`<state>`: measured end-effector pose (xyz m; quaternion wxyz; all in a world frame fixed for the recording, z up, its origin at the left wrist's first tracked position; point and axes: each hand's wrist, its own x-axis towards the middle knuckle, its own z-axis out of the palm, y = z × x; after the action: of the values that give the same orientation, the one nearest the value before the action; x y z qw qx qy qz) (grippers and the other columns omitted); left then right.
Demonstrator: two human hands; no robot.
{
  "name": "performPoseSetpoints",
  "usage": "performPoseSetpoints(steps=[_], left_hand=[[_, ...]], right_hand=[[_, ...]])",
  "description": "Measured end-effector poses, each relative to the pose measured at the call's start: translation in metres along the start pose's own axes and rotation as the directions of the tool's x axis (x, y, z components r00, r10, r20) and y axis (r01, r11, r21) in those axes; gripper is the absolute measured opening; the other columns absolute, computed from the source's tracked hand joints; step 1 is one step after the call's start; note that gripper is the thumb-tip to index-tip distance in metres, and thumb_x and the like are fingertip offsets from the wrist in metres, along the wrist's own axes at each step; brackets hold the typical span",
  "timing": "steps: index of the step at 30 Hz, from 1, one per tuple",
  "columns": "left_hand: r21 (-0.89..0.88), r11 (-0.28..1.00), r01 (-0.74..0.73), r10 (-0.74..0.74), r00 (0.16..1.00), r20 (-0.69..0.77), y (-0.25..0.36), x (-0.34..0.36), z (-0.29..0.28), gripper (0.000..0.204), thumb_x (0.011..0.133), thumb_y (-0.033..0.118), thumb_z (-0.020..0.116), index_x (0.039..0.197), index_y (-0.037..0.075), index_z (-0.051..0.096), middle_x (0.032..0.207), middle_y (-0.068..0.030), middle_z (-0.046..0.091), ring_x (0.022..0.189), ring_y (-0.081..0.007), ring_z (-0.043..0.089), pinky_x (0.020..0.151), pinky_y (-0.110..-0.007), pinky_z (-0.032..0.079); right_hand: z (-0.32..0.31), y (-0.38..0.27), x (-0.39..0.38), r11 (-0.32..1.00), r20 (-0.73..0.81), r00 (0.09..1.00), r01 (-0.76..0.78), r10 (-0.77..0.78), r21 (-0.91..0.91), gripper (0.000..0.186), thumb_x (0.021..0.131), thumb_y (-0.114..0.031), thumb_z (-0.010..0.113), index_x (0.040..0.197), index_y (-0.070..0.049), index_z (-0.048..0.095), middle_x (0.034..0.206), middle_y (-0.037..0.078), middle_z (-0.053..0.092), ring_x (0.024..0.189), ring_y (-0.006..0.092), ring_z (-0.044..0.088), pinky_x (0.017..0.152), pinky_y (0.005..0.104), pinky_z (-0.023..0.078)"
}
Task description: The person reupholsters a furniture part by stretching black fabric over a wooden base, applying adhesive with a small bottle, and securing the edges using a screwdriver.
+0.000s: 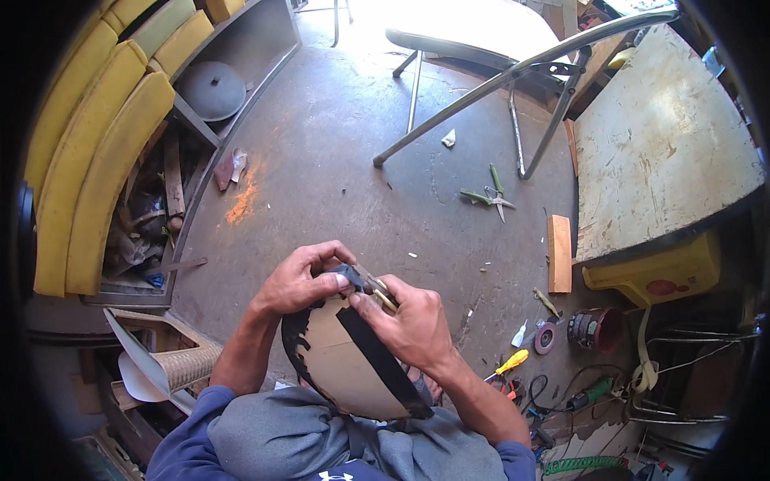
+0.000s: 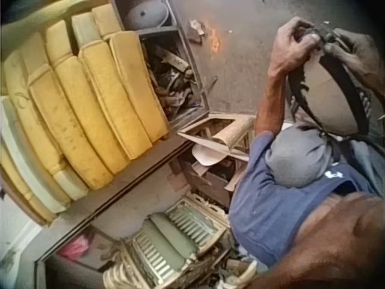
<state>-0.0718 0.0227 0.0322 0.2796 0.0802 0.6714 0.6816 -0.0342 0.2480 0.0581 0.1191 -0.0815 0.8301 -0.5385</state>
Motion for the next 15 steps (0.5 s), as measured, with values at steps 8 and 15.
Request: performPoseSetpoints(steps=[8,15], left_hand=[[0.024,0.995,0.101,-0.101,0.995,-0.004,0.002,0.001,0.006,0.027,0.097,0.015,0.069,0.117,-0.002,0.064,0.092,-0.004,0.072,0.085,-0.0073,0.064,0.075,-0.023,0.051],[0.003,1.0,0.008,-0.008,0.999,-0.035,0.003,-0.007,0.008,0.02,0.099,0.017,0.066,0.105,-0.001,0.071,0.084,-0.0013,0.07,0.08,-0.0071,0.062,0.072,-0.026,0.051]], right_hand=[[0.011,0.015,-0.003,0.658,0.181,0.913,-0.392,0.367,0.643,0.018,0.1,-0.018,0.065,0.096,-0.001,0.07,0.076,-0.002,0.064,0.065,0.0024,0.055,0.057,0.0223,0.044],[0.009,0.006,-0.001,0.788,0.205,0.911,-0.412,0.358,0.457,0.017,0.099,-0.019,0.065,0.101,-0.002,0.068,0.072,-0.002,0.06,0.064,0.0064,0.054,0.056,0.0264,0.044]])
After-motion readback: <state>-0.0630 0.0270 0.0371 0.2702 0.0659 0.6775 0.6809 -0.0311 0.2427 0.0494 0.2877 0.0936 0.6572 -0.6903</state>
